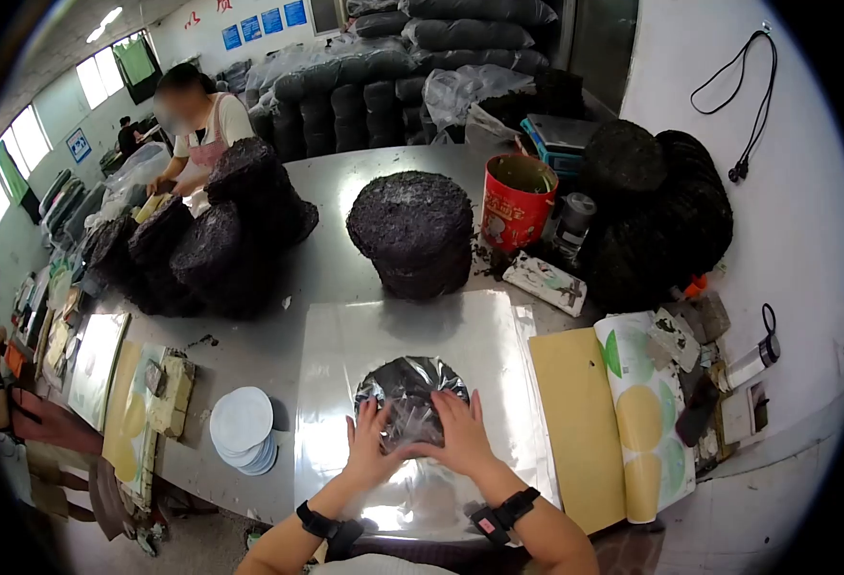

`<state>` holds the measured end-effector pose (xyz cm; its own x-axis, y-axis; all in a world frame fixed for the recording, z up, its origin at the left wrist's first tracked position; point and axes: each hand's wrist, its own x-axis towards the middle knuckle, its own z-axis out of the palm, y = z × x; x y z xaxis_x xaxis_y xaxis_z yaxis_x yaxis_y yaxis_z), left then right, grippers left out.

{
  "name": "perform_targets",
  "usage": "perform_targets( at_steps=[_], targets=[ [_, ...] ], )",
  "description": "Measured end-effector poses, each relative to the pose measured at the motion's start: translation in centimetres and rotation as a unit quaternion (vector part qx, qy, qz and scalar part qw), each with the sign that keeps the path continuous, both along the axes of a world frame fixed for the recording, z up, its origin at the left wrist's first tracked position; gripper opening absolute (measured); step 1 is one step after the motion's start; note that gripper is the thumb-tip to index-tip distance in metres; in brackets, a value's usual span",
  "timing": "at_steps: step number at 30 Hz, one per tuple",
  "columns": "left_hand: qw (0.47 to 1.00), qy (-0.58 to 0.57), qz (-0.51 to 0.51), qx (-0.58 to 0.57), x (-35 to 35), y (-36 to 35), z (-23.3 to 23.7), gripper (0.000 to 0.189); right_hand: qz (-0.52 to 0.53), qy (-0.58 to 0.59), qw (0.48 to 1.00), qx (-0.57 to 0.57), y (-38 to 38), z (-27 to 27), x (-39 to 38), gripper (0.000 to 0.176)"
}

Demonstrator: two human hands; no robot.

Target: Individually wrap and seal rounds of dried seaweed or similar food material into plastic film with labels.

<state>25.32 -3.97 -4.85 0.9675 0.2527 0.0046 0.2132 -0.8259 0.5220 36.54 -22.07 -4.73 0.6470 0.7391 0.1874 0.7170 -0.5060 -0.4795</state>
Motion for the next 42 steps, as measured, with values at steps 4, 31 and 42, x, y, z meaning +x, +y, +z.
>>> perform_targets(
  at_steps=[4,31,42],
  targets=[
    [0.999,-0.034,0.012,0.004,1.0,0.1,1.8,0.129,-0.025,0.017,0.999,0.015,0.1,1.0,1.1,0.101],
    [0.958,-0.222,-0.081,-0.165,5.7,1.1,-0.8,0.107,-0.061,0.092,0.954,0.278,4.4,-0.7,2.9,0.035],
    [0.992,-0.090,-0.085,-0.017,5.0,-2.1,1.3,0.106,-0.053,0.029,0.989,0.136,4.7,-1.3,2.9,0.043]
  ],
)
